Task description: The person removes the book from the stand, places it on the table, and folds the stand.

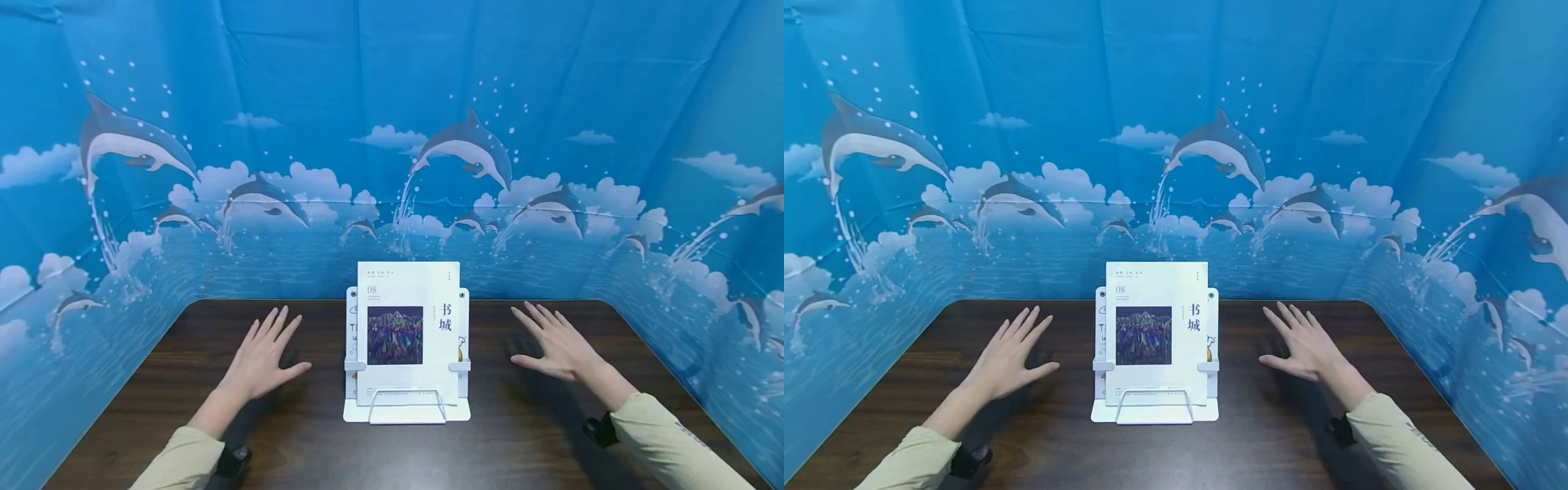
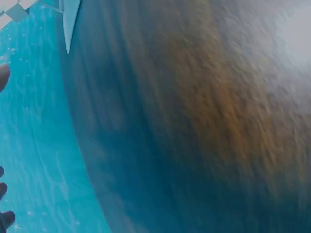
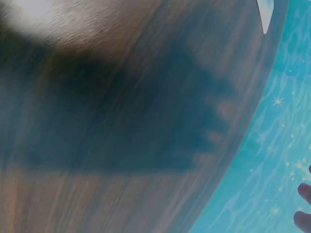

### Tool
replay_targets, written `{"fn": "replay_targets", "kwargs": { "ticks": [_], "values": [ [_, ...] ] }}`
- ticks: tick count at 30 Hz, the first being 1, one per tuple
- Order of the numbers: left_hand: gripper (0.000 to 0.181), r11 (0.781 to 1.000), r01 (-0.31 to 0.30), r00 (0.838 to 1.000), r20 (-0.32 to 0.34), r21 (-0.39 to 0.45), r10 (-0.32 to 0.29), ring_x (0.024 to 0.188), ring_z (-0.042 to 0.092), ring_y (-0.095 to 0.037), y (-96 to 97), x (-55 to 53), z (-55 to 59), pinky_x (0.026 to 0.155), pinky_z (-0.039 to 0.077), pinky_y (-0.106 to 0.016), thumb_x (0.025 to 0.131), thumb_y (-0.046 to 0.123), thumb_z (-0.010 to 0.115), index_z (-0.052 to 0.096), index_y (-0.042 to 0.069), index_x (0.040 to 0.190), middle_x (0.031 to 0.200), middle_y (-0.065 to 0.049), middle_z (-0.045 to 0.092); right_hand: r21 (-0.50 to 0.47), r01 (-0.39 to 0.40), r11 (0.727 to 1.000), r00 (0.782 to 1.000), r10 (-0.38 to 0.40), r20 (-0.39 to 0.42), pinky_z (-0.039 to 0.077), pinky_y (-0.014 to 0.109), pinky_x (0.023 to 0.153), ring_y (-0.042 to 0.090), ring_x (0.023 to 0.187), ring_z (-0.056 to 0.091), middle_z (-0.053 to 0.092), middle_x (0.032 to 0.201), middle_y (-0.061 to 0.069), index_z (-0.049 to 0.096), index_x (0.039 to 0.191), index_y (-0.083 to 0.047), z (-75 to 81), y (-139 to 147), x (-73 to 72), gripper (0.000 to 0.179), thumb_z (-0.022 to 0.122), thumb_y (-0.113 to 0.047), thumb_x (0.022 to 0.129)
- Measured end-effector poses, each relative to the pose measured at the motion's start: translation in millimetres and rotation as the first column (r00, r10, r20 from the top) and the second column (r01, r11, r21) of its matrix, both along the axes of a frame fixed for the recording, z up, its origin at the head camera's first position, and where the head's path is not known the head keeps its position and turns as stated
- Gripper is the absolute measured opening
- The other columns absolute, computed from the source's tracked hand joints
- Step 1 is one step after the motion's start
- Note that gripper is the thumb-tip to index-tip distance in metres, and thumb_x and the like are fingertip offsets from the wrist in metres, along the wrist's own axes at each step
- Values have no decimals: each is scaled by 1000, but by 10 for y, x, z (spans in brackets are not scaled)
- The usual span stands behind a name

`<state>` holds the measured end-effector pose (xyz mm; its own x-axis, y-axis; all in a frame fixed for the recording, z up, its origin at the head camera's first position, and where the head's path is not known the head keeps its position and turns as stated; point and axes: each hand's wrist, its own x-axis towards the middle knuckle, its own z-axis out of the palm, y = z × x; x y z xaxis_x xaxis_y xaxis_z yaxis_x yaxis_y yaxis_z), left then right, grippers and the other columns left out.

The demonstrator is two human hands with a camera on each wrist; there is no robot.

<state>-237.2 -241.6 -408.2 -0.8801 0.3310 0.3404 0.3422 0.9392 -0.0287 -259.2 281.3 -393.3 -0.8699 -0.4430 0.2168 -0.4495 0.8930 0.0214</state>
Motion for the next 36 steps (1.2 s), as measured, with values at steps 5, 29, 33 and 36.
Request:
{"fn": "replay_targets", "kwargs": {
  "ticks": [5,29,33,36],
  "values": [
    [86,996,70,994,-91,63,-65,129,30,-34,87,-1,71,104,26,-52,73,56,64,37,7,138,141,-19,34,-81,-49,996,999,49,-2,29,59,98,40,125,35,31,141,21,28,142,-9,81,-80,-13,86,58,-58,78],
    [69,864,359,911,-333,353,-242,108,52,-25,720,83,328,83,48,-43,69,21,75,46,6,130,122,-11,52,-540,-89,837,990,135,47,49,44,80,30,102,55,54,117,16,34,138,-6,435,-545,-55,82,73,-37,73],
    [67,829,376,908,-343,413,-240,99,56,-24,815,87,329,78,51,-39,68,15,76,47,3,127,119,-12,54,-607,-49,793,987,132,93,52,40,75,28,98,56,53,113,14,36,138,-7,510,-625,-52,78,74,-32,74],
    [65,795,385,910,-338,469,-241,94,58,-24,885,89,328,72,52,-38,69,11,76,47,0,126,117,-13,54,-647,-24,762,982,140,129,52,38,74,28,97,55,52,113,13,36,138,-8,573,-686,-36,76,73,-29,75]
  ]
}}
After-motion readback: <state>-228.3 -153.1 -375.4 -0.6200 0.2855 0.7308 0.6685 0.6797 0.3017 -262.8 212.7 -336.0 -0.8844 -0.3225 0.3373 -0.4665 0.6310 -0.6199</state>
